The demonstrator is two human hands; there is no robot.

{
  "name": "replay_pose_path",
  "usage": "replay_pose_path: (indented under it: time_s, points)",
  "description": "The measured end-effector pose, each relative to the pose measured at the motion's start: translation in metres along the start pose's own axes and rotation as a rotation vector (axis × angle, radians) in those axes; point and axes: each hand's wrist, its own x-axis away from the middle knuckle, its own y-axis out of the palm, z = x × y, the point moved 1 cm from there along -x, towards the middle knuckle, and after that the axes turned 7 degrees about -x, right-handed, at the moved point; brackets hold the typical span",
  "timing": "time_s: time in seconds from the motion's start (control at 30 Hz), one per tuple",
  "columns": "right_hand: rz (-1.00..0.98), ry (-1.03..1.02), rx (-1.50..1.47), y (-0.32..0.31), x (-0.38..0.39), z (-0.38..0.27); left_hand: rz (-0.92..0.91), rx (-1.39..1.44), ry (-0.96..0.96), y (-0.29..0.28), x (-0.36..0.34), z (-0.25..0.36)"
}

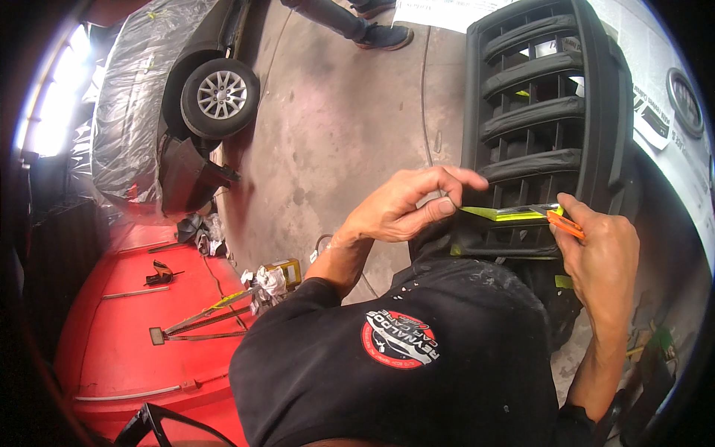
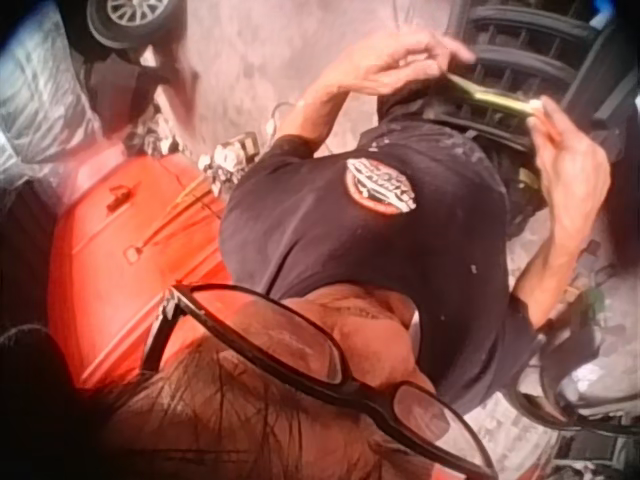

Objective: The person prepares a vehicle grille component by applying yellow tape to sections of the plastic slats and using a small red tool to press the tape into the recesses. The person also handles a small green wiring component and picks up a set of glasses from the work surface.

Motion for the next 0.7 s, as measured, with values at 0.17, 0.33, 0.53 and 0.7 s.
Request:
replay_pose_path:
  time_s: [0.17,0.33,0.53,0.7]
  points:
    - [-0.008,0.001,-0.022,0.004,0.0,0.002,-0.057,0.231,-0.042,0.012,0.004,-0.014]
    - [-0.019,0.005,-0.02,0.003,0.0,0.002,0.023,0.318,-0.094,0.017,-0.001,-0.02]
    - [-0.033,0.056,-0.043,0.004,0.0,-0.001,0.084,0.5,-0.251,0.021,-0.009,-0.016]
    - [-0.03,0.066,-0.065,0.003,0.001,0.001,0.109,0.626,-0.202,0.022,-0.014,-0.028]
